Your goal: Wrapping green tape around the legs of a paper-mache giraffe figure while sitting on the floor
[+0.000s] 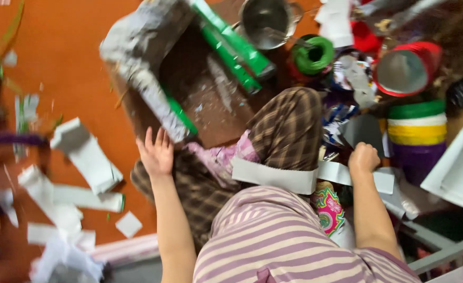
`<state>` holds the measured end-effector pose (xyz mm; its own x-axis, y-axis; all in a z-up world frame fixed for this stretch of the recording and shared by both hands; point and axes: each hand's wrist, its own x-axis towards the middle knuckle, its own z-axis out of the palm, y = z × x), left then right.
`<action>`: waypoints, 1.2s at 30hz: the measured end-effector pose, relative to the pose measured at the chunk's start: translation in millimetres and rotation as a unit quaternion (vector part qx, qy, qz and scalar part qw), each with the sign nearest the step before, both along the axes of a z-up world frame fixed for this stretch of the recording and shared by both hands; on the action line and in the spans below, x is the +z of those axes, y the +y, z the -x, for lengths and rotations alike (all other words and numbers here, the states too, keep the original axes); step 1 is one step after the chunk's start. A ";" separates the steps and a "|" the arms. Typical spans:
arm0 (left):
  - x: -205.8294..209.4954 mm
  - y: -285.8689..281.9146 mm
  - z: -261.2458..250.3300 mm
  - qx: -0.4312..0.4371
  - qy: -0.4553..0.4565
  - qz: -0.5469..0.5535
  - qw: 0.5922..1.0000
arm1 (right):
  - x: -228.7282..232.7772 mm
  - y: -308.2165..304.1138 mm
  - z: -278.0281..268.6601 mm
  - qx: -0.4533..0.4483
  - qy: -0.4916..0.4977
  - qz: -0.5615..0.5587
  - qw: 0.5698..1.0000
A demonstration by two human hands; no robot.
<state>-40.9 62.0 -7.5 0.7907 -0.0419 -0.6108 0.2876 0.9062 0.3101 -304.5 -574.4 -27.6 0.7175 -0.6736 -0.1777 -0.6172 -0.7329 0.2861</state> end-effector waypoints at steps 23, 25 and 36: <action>155.7 -91.5 62.9 -0.440 -0.145 -0.311 0.830 | 291.7 227.5 -138.1 0.096 -0.193 -0.346 0.913; 150.3 -129.4 85.9 -0.381 -0.218 -0.227 0.869 | 266.8 264.9 -147.8 0.173 -0.208 -0.392 0.879; 113.3 -148.5 84.3 -0.200 -0.131 -0.208 0.948 | 216.7 332.8 -181.1 0.191 -0.166 -0.591 0.766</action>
